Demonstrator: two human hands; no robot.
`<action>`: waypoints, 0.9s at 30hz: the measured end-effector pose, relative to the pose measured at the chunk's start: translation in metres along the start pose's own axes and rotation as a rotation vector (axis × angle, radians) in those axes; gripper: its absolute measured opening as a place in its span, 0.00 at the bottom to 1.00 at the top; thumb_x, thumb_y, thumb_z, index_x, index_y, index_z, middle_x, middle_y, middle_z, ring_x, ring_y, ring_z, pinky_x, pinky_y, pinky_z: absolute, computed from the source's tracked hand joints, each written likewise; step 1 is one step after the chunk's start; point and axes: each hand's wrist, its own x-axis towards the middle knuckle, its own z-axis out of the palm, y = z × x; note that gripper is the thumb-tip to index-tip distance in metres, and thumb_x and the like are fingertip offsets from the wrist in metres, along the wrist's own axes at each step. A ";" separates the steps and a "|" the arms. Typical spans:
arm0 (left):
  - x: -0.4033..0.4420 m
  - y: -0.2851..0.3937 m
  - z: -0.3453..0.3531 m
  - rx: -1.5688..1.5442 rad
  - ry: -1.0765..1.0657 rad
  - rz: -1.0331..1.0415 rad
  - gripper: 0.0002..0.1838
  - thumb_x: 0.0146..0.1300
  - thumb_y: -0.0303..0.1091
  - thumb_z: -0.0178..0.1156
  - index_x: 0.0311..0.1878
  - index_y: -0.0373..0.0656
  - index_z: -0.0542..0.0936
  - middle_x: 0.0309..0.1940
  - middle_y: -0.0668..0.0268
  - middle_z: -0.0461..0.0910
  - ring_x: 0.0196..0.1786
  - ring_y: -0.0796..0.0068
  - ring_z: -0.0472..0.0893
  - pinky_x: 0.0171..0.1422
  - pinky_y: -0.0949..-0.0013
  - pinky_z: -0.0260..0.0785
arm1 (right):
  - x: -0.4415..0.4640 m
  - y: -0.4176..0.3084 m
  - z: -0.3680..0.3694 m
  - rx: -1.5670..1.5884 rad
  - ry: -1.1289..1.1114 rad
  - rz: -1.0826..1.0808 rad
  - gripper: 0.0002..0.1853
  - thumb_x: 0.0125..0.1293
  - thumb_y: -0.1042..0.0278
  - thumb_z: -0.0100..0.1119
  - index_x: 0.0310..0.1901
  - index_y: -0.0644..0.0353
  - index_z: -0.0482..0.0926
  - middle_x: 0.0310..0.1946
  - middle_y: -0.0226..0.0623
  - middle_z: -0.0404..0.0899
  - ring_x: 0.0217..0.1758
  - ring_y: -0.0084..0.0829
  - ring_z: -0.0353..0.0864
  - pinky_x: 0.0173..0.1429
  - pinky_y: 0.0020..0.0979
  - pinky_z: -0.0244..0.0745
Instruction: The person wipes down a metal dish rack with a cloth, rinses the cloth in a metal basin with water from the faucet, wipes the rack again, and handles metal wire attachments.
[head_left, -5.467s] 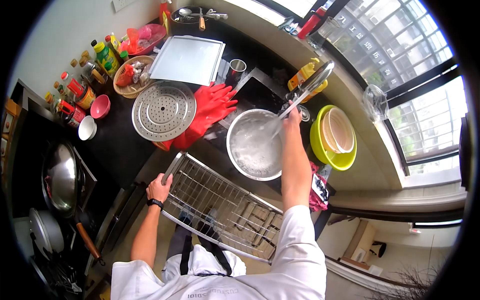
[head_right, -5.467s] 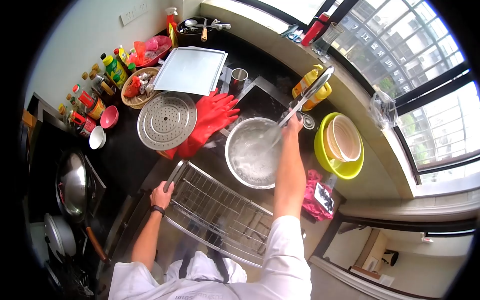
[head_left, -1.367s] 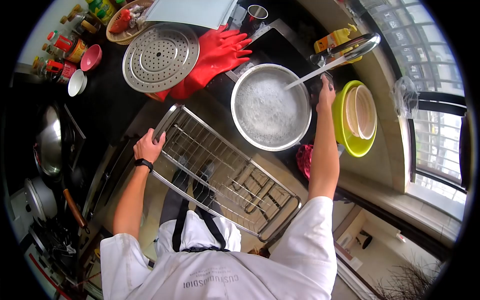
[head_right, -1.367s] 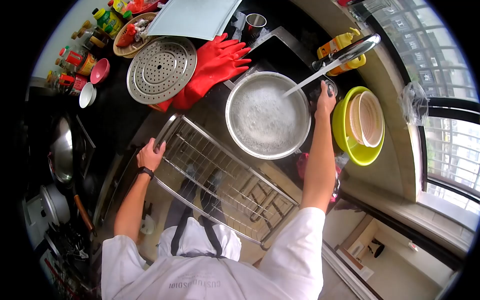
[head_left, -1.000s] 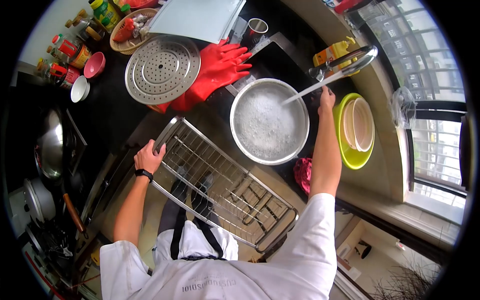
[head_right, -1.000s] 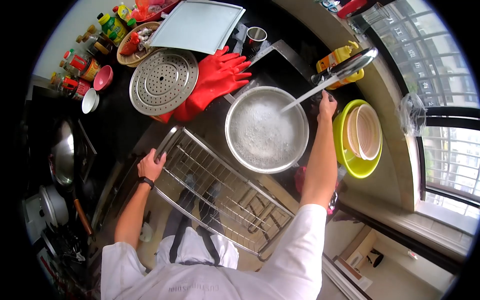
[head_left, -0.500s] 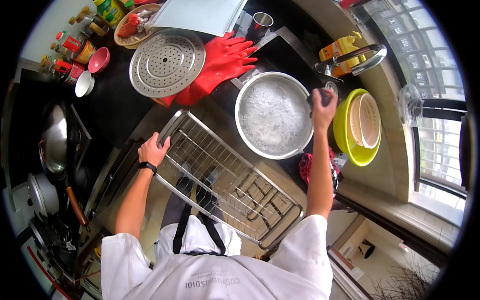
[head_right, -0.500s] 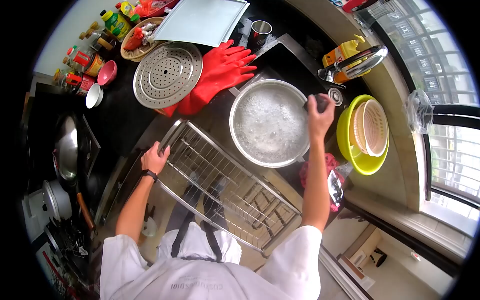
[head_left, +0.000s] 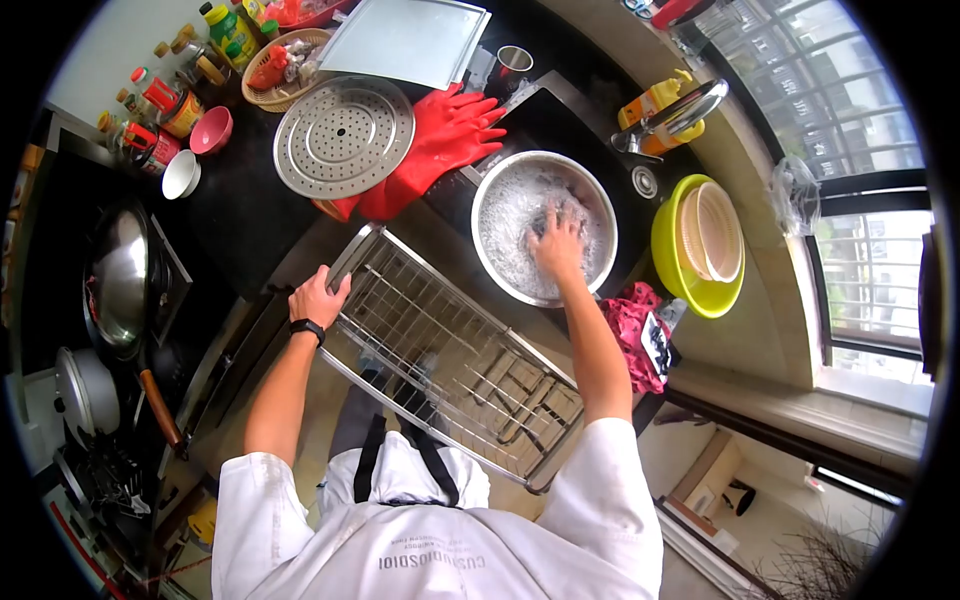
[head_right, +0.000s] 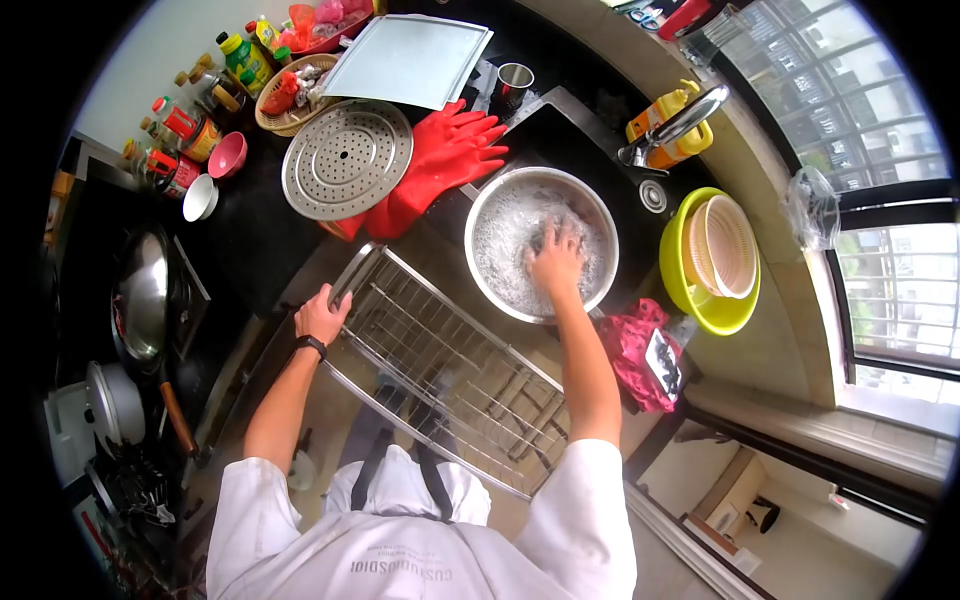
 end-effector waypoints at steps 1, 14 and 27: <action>0.002 0.000 0.000 -0.003 0.014 0.006 0.24 0.63 0.60 0.58 0.36 0.45 0.75 0.26 0.56 0.82 0.35 0.45 0.82 0.38 0.44 0.72 | 0.000 0.001 0.010 -0.104 0.069 -0.089 0.45 0.64 0.45 0.58 0.78 0.45 0.50 0.78 0.48 0.45 0.79 0.54 0.47 0.74 0.68 0.48; 0.002 -0.009 -0.002 -0.038 -0.019 0.004 0.24 0.62 0.61 0.57 0.39 0.46 0.76 0.35 0.54 0.84 0.40 0.44 0.82 0.42 0.45 0.73 | 0.012 -0.005 -0.037 0.650 0.265 0.039 0.24 0.61 0.67 0.61 0.60 0.56 0.74 0.45 0.48 0.81 0.46 0.43 0.81 0.55 0.36 0.73; -0.002 -0.032 0.013 -0.081 0.007 0.077 0.31 0.60 0.68 0.55 0.44 0.46 0.77 0.37 0.50 0.84 0.42 0.42 0.82 0.45 0.44 0.73 | -0.136 0.025 -0.042 1.687 0.402 0.415 0.14 0.71 0.64 0.58 0.54 0.60 0.73 0.44 0.37 0.81 0.43 0.32 0.83 0.45 0.33 0.80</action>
